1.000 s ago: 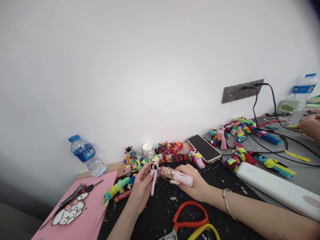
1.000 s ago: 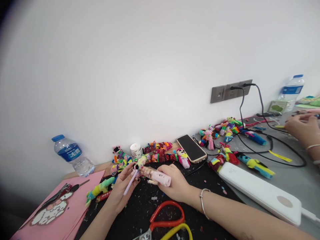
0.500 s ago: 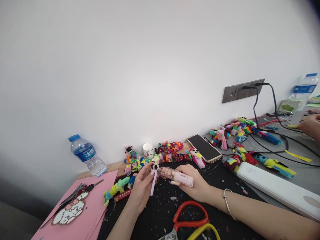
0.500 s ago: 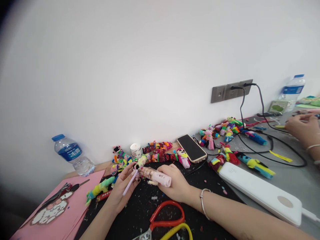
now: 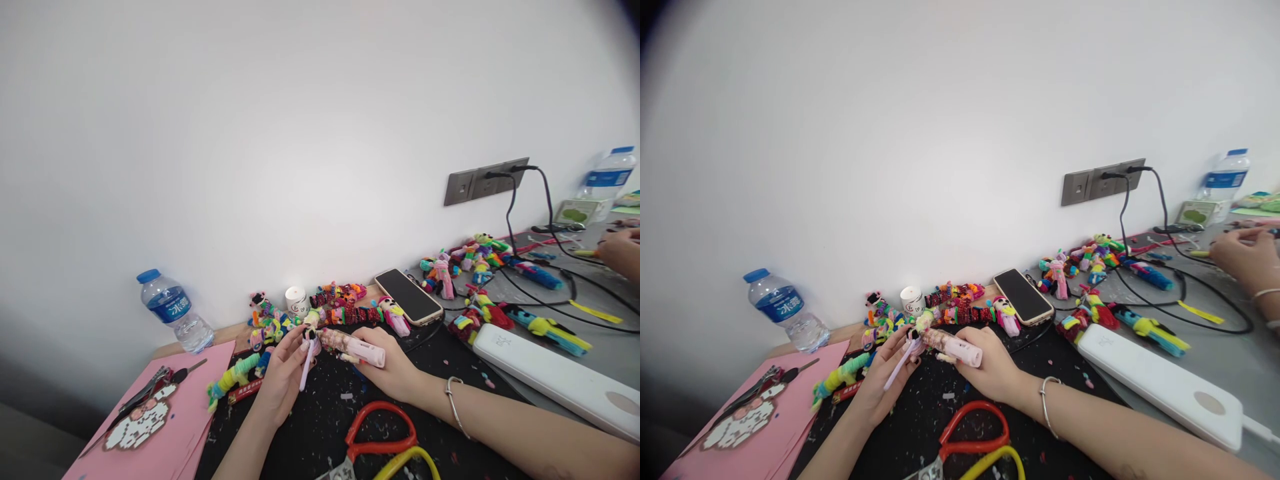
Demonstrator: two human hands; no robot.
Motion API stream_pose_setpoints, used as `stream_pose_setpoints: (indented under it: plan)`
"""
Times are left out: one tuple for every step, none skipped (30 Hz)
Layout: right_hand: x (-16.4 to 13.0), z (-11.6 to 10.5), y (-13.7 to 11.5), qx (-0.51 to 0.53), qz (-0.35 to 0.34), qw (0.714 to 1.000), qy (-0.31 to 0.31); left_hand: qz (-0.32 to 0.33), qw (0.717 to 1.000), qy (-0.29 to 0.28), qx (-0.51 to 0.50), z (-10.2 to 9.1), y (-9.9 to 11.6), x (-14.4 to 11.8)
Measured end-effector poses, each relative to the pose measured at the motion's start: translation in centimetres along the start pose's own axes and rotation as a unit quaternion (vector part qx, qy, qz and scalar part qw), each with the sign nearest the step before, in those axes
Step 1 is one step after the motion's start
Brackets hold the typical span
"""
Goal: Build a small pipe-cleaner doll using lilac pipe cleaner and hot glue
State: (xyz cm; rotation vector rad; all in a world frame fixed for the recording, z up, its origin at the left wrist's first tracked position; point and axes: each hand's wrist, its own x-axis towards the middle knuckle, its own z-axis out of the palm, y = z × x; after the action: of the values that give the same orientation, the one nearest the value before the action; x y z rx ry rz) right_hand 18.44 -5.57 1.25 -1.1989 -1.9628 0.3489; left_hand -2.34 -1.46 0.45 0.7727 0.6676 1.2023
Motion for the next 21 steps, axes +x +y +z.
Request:
stream_pose_setpoints:
  plan:
    - [0.03, 0.02, 0.03, 0.000, 0.003, 1.000, 0.000, -0.002, 1.000, -0.001, -0.002, 0.01, 0.00, 0.00]
    - [0.06, 0.04, 0.05, 0.000, 0.006, 1.000, 0.001, -0.005, 1.000, -0.003, -0.004, 0.03, -0.01, -0.01]
    - [0.09, 0.06, 0.08, 0.001, 0.009, 1.000, 0.003, -0.008, 1.000, -0.004, -0.005, 0.05, -0.02, -0.02]
    - [0.11, 0.07, 0.11, 0.004, 0.011, 1.000, 0.006, -0.010, 1.000, -0.005, -0.007, 0.09, -0.03, -0.03]
    - [0.12, 0.08, 0.16, 0.006, 0.012, 1.000, 0.010, -0.011, 1.000, -0.005, -0.008, 0.14, -0.02, -0.04]
    - [0.13, 0.09, 0.21, 0.006, 0.012, 1.000, 0.013, -0.010, 1.000, -0.005, -0.008, 0.21, 0.00, -0.05]
    - [0.13, 0.10, 0.27, 0.004, 0.013, 1.000, 0.016, -0.006, 1.000, -0.003, -0.008, 0.29, 0.04, -0.06]
    - [0.12, 0.12, 0.33, -0.002, 0.012, 1.000, 0.016, 0.000, 1.000, 0.001, -0.007, 0.37, 0.09, -0.07]
    - [0.11, 0.14, 0.39, -0.012, 0.013, 1.000, 0.014, 0.008, 1.000, 0.008, -0.006, 0.44, 0.14, -0.07]
    - [0.10, 0.17, 0.45, -0.026, 0.015, 1.000, 0.011, 0.017, 1.000, 0.017, -0.004, 0.50, 0.21, -0.06]
    - [0.09, 0.19, 0.49, -0.043, 0.017, 0.999, 0.006, 0.029, 0.999, 0.029, -0.001, 0.52, 0.26, -0.03]
    - [0.08, 0.21, 0.51, -0.061, 0.021, 0.998, 0.001, 0.043, 0.998, 0.045, 0.006, 0.52, 0.31, 0.01]
    - [0.07, 0.23, 0.51, -0.077, 0.024, 0.997, -0.007, 0.060, 0.996, 0.063, 0.019, 0.48, 0.34, 0.07]
    - [0.06, 0.25, 0.50, -0.093, 0.026, 0.995, -0.014, 0.080, 0.993, 0.081, 0.040, 0.42, 0.35, 0.13]
    - [0.05, 0.28, 0.46, -0.107, 0.026, 0.994, -0.021, 0.102, 0.987, 0.099, 0.070, 0.35, 0.34, 0.19]
    - [0.04, 0.31, 0.42, -0.121, 0.024, 0.992, -0.029, 0.122, 0.980, 0.113, 0.104, 0.28, 0.32, 0.23]
    - [0.03, 0.36, 0.38, -0.134, 0.022, 0.990, -0.035, 0.140, 0.973, 0.123, 0.139, 0.24, 0.29, 0.26]
    - [0.01, 0.41, 0.34, -0.147, 0.020, 0.988, -0.041, 0.152, 0.965, 0.128, 0.170, 0.23, 0.24, 0.25]
    - [0.00, 0.47, 0.30, -0.158, 0.017, 0.986, -0.045, 0.160, 0.959, 0.129, 0.194, 0.25, 0.19, 0.22]
    - [-0.01, 0.52, 0.26, -0.167, 0.014, 0.985, -0.049, 0.164, 0.955, 0.125, 0.212, 0.31, 0.13, 0.16]
    - [-0.02, 0.55, 0.21, -0.172, 0.010, 0.984, -0.052, 0.168, 0.952, 0.118, 0.226, 0.39, 0.07, 0.07]
